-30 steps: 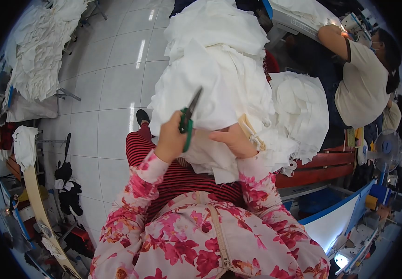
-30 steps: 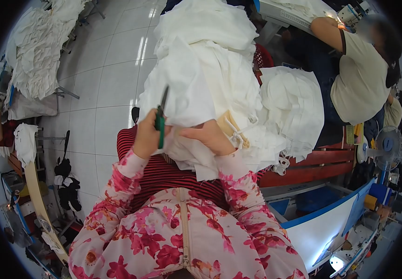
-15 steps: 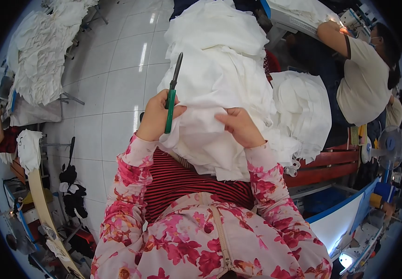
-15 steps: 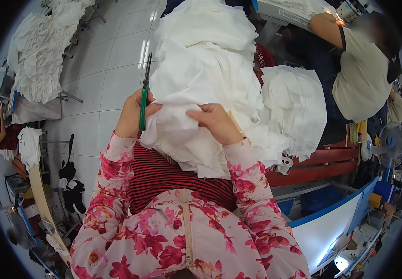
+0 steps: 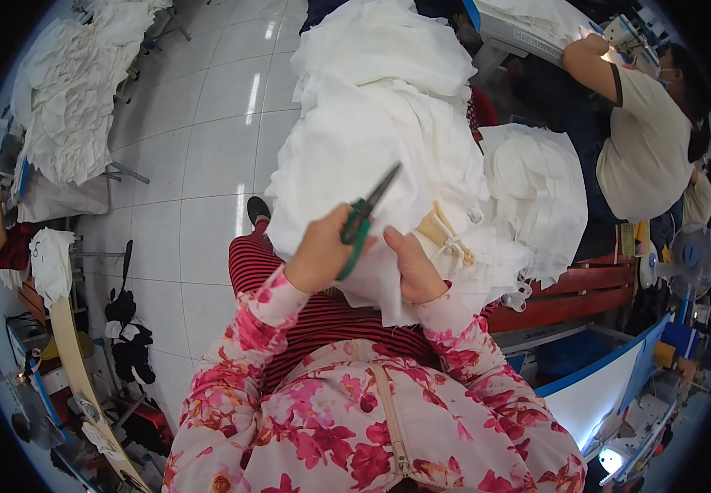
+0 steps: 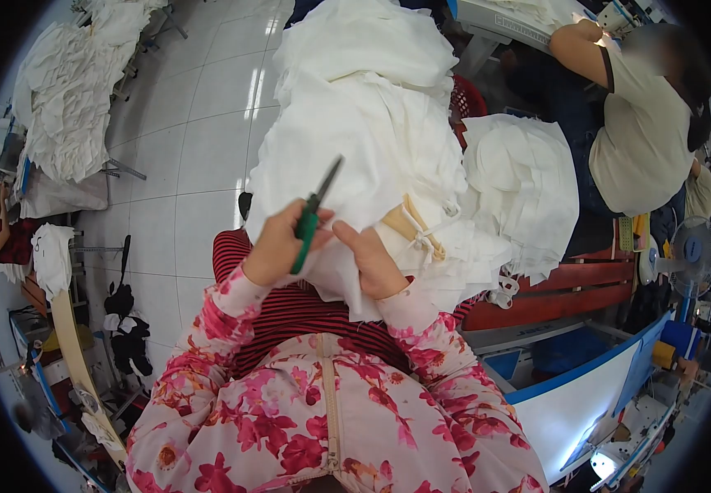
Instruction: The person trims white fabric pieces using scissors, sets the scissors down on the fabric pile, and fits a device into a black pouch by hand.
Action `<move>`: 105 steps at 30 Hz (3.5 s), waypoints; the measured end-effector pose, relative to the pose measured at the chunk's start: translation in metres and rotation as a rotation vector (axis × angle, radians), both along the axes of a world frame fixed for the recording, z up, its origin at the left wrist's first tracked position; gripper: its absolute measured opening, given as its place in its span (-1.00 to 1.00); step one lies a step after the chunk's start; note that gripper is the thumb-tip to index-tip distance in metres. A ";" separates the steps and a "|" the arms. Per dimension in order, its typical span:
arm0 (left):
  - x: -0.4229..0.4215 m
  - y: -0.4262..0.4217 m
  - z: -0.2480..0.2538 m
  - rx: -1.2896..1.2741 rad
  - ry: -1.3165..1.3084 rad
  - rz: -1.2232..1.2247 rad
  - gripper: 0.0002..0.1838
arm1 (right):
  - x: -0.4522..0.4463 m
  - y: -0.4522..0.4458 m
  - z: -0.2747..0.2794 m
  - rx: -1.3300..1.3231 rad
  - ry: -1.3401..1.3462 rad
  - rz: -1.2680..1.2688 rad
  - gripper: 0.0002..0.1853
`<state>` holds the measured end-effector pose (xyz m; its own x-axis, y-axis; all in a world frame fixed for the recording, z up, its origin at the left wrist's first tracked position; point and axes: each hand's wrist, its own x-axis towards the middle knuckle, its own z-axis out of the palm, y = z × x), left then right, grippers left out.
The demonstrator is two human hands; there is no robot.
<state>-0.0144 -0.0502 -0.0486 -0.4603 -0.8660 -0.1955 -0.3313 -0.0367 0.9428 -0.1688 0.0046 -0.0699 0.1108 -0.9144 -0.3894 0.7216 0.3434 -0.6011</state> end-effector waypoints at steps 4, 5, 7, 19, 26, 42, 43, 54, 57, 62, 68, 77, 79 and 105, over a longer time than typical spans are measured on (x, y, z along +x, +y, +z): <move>-0.004 0.019 -0.002 0.248 0.132 -0.078 -0.72 | -0.014 -0.005 -0.016 0.219 -0.114 -0.030 -0.76; -0.003 0.021 -0.003 0.338 0.218 -0.058 -0.72 | -0.017 -0.005 -0.022 0.247 -0.174 -0.010 -0.77; 0.002 0.010 -0.002 0.278 0.272 0.101 -0.75 | -0.019 -0.007 -0.028 0.212 -0.254 0.014 -0.72; -0.009 -0.017 -0.065 0.051 -0.102 0.131 -0.53 | -0.013 -0.012 -0.018 -0.043 0.530 -0.169 -0.50; -0.003 -0.019 -0.081 0.039 -0.048 0.222 -0.50 | -0.027 -0.013 -0.007 0.082 0.374 -0.048 -0.37; -0.006 -0.021 -0.082 0.048 -0.051 0.220 -0.52 | -0.030 -0.009 -0.013 -0.007 0.527 -0.064 -0.35; -0.006 -0.020 -0.081 0.042 -0.051 0.223 -0.52 | -0.027 -0.008 -0.012 0.023 0.464 -0.064 -0.36; 0.003 0.000 -0.032 0.120 -0.014 0.142 -0.64 | -0.015 -0.005 -0.012 0.189 0.076 -0.081 -0.46; -0.004 0.005 -0.043 0.093 0.021 0.162 -0.62 | -0.010 -0.001 -0.012 0.157 0.122 -0.070 -0.50; -0.007 0.008 -0.034 0.100 -0.001 0.187 -0.59 | -0.005 -0.002 -0.011 0.205 0.117 -0.131 -0.56; -0.008 0.013 -0.044 -0.052 0.049 0.293 -0.59 | 0.000 0.001 -0.009 0.188 -0.021 -0.165 -0.61; -0.006 0.010 -0.028 0.033 -0.022 0.256 -0.60 | 0.001 0.004 -0.020 0.236 -0.089 -0.158 -0.62; -0.006 0.011 -0.026 0.020 -0.042 0.239 -0.62 | 0.002 0.003 -0.020 0.248 -0.104 -0.165 -0.63; 0.046 0.065 0.007 0.088 -0.223 -0.033 -0.71 | 0.008 -0.005 0.007 0.037 0.064 -0.289 -0.47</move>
<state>0.0321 0.0147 -0.0413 -0.4248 -0.8264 -0.3697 -0.5332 -0.1016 0.8399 -0.1606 -0.0006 -0.0626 -0.1779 -0.8894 -0.4212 0.7540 0.1518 -0.6390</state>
